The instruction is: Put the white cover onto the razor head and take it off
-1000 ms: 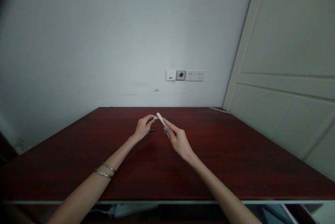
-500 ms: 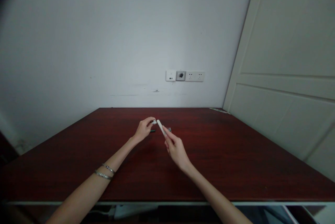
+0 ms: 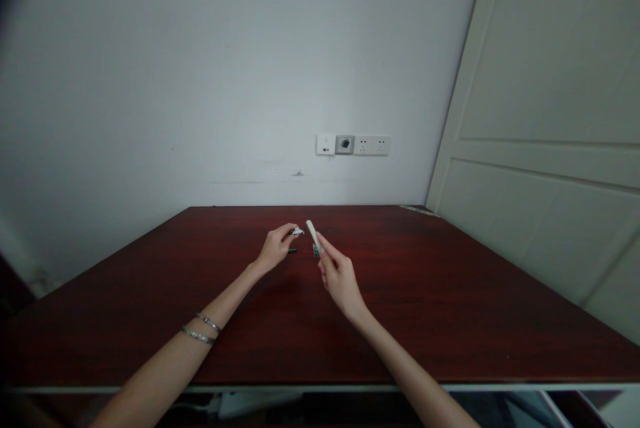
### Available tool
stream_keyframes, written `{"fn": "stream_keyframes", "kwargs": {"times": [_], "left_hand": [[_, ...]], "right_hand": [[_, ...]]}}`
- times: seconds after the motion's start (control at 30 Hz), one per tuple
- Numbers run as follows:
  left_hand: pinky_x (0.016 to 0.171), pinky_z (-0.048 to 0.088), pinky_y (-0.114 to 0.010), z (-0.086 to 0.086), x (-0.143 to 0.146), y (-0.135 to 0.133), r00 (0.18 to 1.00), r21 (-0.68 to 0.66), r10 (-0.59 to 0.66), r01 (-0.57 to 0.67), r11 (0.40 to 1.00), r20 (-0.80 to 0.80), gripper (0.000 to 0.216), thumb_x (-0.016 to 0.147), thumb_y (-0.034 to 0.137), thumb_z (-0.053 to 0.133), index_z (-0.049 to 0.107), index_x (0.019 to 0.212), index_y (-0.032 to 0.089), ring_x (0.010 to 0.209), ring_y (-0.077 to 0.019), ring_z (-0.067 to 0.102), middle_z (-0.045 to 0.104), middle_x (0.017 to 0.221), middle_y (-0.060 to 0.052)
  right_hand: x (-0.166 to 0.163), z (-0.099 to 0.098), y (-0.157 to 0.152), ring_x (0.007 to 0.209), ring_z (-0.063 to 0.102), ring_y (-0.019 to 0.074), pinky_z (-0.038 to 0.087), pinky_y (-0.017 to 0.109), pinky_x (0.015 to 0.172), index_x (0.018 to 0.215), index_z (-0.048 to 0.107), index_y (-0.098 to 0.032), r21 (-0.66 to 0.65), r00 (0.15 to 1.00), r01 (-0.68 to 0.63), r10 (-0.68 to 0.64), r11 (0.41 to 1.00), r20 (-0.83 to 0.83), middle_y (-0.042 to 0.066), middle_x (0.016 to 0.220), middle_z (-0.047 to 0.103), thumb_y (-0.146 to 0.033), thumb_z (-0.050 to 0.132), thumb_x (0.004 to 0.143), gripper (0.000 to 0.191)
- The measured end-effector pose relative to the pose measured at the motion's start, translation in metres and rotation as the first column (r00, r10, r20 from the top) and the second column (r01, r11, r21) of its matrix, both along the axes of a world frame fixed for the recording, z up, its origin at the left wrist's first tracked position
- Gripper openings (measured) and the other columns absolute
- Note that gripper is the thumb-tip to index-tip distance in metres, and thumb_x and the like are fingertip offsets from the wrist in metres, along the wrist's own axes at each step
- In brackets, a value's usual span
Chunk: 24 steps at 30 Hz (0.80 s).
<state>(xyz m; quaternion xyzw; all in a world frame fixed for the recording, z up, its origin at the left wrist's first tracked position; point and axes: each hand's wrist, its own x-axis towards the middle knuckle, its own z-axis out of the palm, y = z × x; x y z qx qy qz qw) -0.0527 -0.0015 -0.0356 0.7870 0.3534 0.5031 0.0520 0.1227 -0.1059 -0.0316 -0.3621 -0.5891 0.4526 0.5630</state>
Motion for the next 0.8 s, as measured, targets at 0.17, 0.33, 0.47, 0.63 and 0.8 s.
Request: {"fn": "stream_keyframes", "kwargs": {"times": [0.17,0.33,0.47,0.63,0.8], "left_hand": [[0.084,0.046,-0.029,0.001,0.001,-0.001,1.0,-0.018,0.004,-0.005,1.0,-0.009,0.022,0.082,0.012,0.047,0.061,0.098,0.017,0.091,-0.0167,0.062,0.067,0.097,-0.006],[0.085,0.046,-0.029,0.0,0.001,-0.001,1.0,-0.023,-0.016,0.016,1.0,-0.004,0.02,0.083,0.015,0.048,0.061,0.099,0.017,0.091,-0.0168,0.061,0.066,0.099,-0.006],[0.085,0.045,-0.029,0.001,0.002,-0.001,1.0,-0.038,-0.022,0.021,0.999,-0.009,0.02,0.083,0.015,0.048,0.061,0.098,0.017,0.092,-0.0168,0.061,0.066,0.098,-0.006],[0.085,0.046,-0.029,0.001,0.002,-0.001,1.0,-0.05,-0.018,0.017,0.999,-0.007,0.02,0.083,0.014,0.048,0.061,0.098,0.017,0.091,-0.0166,0.061,0.066,0.098,-0.006],[0.084,0.045,-0.028,0.002,0.002,-0.001,1.0,-0.057,-0.011,0.011,0.998,-0.007,0.021,0.083,0.014,0.047,0.061,0.098,0.017,0.09,-0.0163,0.062,0.066,0.098,-0.006]], "right_hand": [[0.0,0.0,-0.003,0.044,0.027,0.0046,0.022,0.017,0.038,0.13,0.048,-0.017,0.012,0.992,-0.109,0.108,0.994,0.071,-0.006,0.055,0.033,-0.047,0.051,0.081,0.058],[-0.003,0.004,-0.003,0.042,0.024,0.0039,0.02,0.017,0.037,0.132,0.045,-0.018,-0.018,0.999,-0.04,0.04,0.999,0.009,-0.007,0.055,0.033,-0.05,0.051,0.081,0.061],[-0.004,0.006,-0.002,0.043,0.027,0.0042,0.022,0.017,0.038,0.13,0.048,-0.018,-0.007,0.99,-0.124,0.125,0.992,0.066,-0.006,0.055,0.035,-0.048,0.052,0.081,0.058],[-0.001,0.01,0.001,0.04,0.024,0.0035,0.02,0.017,0.036,0.133,0.044,-0.016,-0.036,0.998,-0.065,0.065,0.997,0.008,-0.007,0.054,0.033,-0.05,0.052,0.079,0.064],[0.0,0.012,-0.001,0.039,0.026,0.0036,0.021,0.017,0.035,0.132,0.045,-0.017,-0.035,0.99,-0.132,0.133,0.991,0.051,-0.007,0.053,0.035,-0.051,0.053,0.079,0.063]]}}
